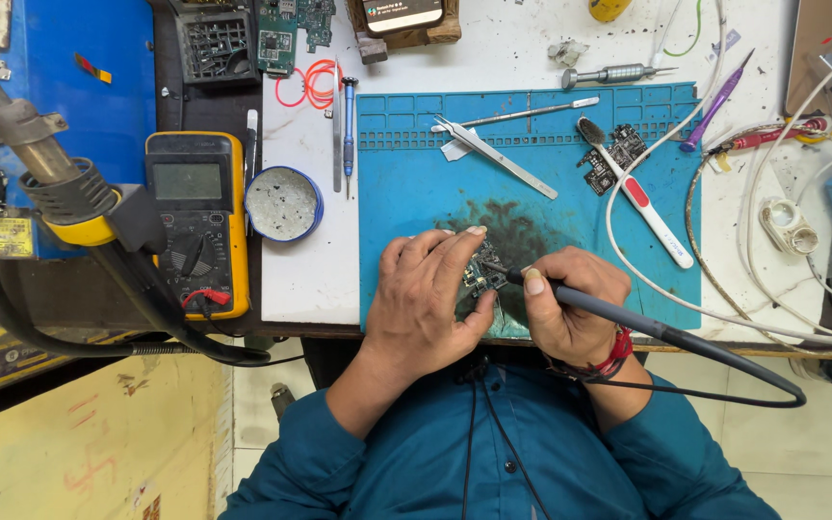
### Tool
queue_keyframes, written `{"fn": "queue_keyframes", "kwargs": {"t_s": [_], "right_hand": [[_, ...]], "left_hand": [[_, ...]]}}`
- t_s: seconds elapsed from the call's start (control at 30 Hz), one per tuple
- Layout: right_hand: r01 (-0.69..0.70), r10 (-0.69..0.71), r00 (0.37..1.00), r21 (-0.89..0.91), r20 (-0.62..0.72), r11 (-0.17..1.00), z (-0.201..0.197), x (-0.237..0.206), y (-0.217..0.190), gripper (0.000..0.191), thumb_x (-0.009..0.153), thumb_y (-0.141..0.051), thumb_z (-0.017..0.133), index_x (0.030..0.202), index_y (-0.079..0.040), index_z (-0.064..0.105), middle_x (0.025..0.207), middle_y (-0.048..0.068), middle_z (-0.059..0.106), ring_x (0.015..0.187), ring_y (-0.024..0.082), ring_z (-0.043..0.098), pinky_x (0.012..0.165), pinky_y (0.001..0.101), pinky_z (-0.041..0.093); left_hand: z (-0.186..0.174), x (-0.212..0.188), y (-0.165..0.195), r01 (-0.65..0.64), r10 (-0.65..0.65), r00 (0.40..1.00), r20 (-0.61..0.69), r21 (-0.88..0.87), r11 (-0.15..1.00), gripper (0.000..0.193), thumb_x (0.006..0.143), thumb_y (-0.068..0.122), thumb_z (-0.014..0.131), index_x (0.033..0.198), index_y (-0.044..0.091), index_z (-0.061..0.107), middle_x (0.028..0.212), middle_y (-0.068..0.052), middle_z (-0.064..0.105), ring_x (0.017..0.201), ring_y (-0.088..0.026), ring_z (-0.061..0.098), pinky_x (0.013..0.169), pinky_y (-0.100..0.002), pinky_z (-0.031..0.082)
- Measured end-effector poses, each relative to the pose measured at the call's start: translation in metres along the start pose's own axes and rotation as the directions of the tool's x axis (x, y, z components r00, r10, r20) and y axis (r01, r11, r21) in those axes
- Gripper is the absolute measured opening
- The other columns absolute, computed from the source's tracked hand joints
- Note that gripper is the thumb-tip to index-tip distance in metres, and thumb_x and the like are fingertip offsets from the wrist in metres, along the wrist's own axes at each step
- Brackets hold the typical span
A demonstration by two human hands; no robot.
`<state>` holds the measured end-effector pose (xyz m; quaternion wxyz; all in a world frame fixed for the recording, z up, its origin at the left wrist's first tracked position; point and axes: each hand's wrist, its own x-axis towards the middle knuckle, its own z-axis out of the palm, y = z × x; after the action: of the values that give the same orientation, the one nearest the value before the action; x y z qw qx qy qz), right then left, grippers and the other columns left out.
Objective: The person uses a soldering iron to work on a small circuit board placed on a blue mat. They hold the board with the left hand and apply the soldering iron with the right hand, moving the tip across different points on the board. The person briefly picks up a small cup and sets it down before continuing to solder.
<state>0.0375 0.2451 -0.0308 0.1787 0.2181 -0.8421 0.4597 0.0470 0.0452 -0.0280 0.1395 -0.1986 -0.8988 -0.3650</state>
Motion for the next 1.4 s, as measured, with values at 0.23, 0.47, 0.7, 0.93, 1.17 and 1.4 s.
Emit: {"fn": "queue_keyframes", "kwargs": {"t_s": [0.23, 0.47, 0.7, 0.93, 1.17, 1.4], "right_hand": [[0.001, -0.001, 1.000, 0.009, 0.009, 1.000, -0.0009, 0.0006, -0.0007, 0.008, 0.098, -0.008, 0.063, 0.092, -0.003, 0.061, 0.078, 0.010, 0.067, 0.063, 0.022, 0.063, 0.061, 0.0326, 0.048], [-0.001, 0.001, 1.000, 0.012, 0.006, 1.000, -0.0007, 0.0019, -0.0009, 0.008, 0.097, -0.008, 0.064, 0.091, -0.003, 0.061, 0.076, 0.010, 0.066, 0.062, 0.022, 0.062, 0.060, 0.0326, 0.047], [-0.002, 0.002, 1.000, 0.011, 0.010, 1.000, -0.0004, 0.0029, -0.0012, 0.008, 0.097, -0.008, 0.064, 0.091, -0.003, 0.061, 0.076, 0.010, 0.066, 0.061, 0.022, 0.062, 0.059, 0.0324, 0.047], [-0.006, 0.006, 1.000, 0.008, 0.005, 1.000, -0.0002, 0.0039, -0.0022, 0.008, 0.097, -0.008, 0.064, 0.091, -0.003, 0.061, 0.076, 0.010, 0.066, 0.062, 0.023, 0.062, 0.059, 0.0326, 0.047], [-0.003, 0.003, 1.000, 0.000, 0.000, 1.000, 0.0004, 0.0028, -0.0021, 0.008, 0.097, -0.008, 0.064, 0.090, -0.003, 0.061, 0.076, 0.010, 0.066, 0.062, 0.023, 0.062, 0.059, 0.0328, 0.047], [-0.004, 0.004, 1.000, -0.002, -0.001, 1.000, 0.0001, 0.0025, -0.0020, 0.009, 0.097, -0.008, 0.064, 0.090, -0.003, 0.061, 0.076, 0.010, 0.066, 0.062, 0.023, 0.062, 0.059, 0.0329, 0.047]], "left_hand": [[-0.0010, -0.0004, 0.0012, 0.019, -0.019, 1.000, 0.010, 0.006, 1.000, 0.065, 0.081, 0.025, 0.079, 0.137, 0.003, 0.055, 0.125, -0.009, 0.068, 0.118, -0.026, 0.060, 0.105, -0.043, 0.039], [-0.0008, -0.0001, 0.0006, 0.013, -0.013, 1.000, 0.005, 0.005, 1.000, 0.065, 0.081, 0.026, 0.079, 0.137, 0.003, 0.054, 0.125, -0.010, 0.068, 0.119, -0.026, 0.060, 0.106, -0.043, 0.039], [-0.0014, 0.0000, 0.0002, 0.014, -0.014, 1.000, 0.003, 0.002, 1.000, 0.065, 0.082, 0.026, 0.079, 0.137, 0.003, 0.054, 0.125, -0.010, 0.068, 0.120, -0.026, 0.059, 0.106, -0.043, 0.039], [-0.0016, 0.0009, 0.0001, 0.011, -0.011, 1.000, 0.000, 0.004, 1.000, 0.065, 0.082, 0.025, 0.079, 0.138, 0.003, 0.054, 0.126, -0.009, 0.068, 0.120, -0.026, 0.060, 0.106, -0.043, 0.039], [-0.0020, 0.0005, -0.0005, 0.009, -0.009, 1.000, 0.000, 0.004, 1.000, 0.065, 0.082, 0.025, 0.079, 0.138, 0.003, 0.054, 0.127, -0.009, 0.068, 0.119, -0.026, 0.060, 0.105, -0.043, 0.039], [-0.0023, 0.0010, -0.0013, 0.004, -0.004, 1.000, 0.006, 0.006, 1.000, 0.065, 0.082, 0.026, 0.079, 0.138, 0.003, 0.055, 0.127, -0.009, 0.068, 0.119, -0.026, 0.061, 0.105, -0.043, 0.039]]}}
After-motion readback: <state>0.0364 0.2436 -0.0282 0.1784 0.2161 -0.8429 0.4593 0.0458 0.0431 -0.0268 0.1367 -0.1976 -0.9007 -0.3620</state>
